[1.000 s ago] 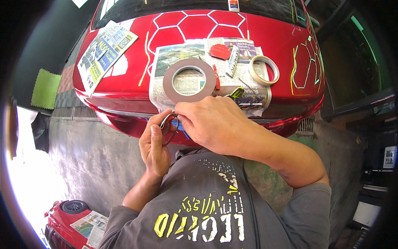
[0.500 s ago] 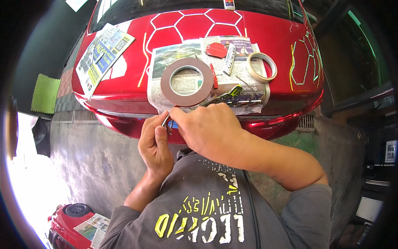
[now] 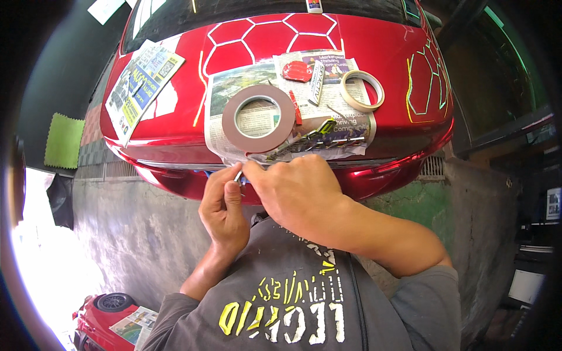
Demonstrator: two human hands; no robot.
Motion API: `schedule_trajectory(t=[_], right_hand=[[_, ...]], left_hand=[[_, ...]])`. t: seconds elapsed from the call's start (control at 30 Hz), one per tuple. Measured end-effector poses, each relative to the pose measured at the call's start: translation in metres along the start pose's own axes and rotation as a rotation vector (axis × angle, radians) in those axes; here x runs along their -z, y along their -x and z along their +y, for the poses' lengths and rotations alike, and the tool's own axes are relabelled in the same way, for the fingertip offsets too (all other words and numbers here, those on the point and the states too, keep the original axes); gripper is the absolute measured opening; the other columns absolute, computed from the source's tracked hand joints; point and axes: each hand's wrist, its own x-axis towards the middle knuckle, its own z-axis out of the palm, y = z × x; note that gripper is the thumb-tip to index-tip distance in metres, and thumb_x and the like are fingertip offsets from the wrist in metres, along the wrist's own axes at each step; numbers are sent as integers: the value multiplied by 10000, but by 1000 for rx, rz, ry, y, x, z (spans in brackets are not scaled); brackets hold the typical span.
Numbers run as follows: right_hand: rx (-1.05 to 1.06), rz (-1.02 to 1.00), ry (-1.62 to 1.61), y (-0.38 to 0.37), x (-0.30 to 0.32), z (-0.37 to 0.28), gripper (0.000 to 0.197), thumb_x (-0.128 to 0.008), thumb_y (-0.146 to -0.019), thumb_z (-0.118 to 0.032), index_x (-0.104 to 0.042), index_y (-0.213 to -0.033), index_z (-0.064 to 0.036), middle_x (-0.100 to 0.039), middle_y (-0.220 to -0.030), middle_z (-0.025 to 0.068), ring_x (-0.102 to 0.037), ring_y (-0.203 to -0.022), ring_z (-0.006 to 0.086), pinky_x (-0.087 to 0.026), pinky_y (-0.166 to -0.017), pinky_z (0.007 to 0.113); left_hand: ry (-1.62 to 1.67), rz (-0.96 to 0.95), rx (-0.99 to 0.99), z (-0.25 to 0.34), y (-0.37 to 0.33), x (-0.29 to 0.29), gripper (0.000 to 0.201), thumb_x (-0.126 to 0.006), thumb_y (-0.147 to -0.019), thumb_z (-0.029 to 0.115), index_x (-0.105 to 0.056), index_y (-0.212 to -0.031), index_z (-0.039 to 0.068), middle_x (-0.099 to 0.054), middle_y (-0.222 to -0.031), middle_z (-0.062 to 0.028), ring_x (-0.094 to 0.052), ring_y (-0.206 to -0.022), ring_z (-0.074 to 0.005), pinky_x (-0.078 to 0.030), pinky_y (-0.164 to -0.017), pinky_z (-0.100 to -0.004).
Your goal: The person applies red tape to the edges of a red circular emblem, smoothing it down with fingers. They then use a small tool to trim excess tape around the emblem's perimeter. The emblem is held in hand and manipulated throughout the process.
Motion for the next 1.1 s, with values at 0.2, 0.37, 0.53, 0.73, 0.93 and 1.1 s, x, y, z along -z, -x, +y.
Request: schedule_trajectory(t=[0.2,0.37,0.53,0.73,0.93,1.1], right_hand=[[-9,-261,-14,34,6,29,139,-636,-1000,-218,-682,-1001,-87,-702,-654,144,-731,-605,363,-554,-549,480],[-154,169,-292,17,6,25,117,-679,-1011,-188,-662,-1029,-74,-699,-773,155,-706,-697,388,-539,-607,474],[-23,315,-146,-5,-18,37,316,-813,-933,-285,-690,-1166,-110,-711,-1025,75,-712,-718,301,-572,-645,427],[70,268,-3,-22,-31,47,386,-861,-850,-276,-685,-1155,-121,-691,-1143,39,-747,-751,265,-600,-666,395],[-46,243,-77,-51,-22,50,323,-840,-877,-290,-674,-1071,-92,-747,-1022,87,-765,-840,332,-603,-708,442],[-201,159,-87,-79,-12,58,339,-837,-887,-330,-690,-1071,-86,-763,-941,139,-759,-893,358,-587,-758,483]], left_hand=[[96,46,83,4,0,5,374,-537,-1167,272,-681,-1332,-31,-702,-1120,-69,-626,-906,-99,-523,-817,-262],[389,0,324,4,-4,9,403,-456,-1195,298,-671,-1342,-10,-688,-1022,-31,-587,-874,-77,-502,-786,-252],[614,28,404,-6,-16,8,485,-397,-1205,366,-653,-1328,-26,-722,-1057,-79,-593,-873,-90,-524,-793,-269],[722,17,434,-18,-26,15,498,-419,-1199,369,-632,-1358,-52,-732,-1114,-126,-610,-865,-118,-535,-803,-304],[776,1,475,-13,-77,24,523,-439,-1190,395,-612,-1398,-53,-707,-1161,-129,-618,-859,-138,-538,-822,-320],[794,-58,519,-14,-110,24,511,-485,-1175,387,-593,-1413,-52,-688,-1197,-127,-628,-910,-158,-553,-833,-325]])
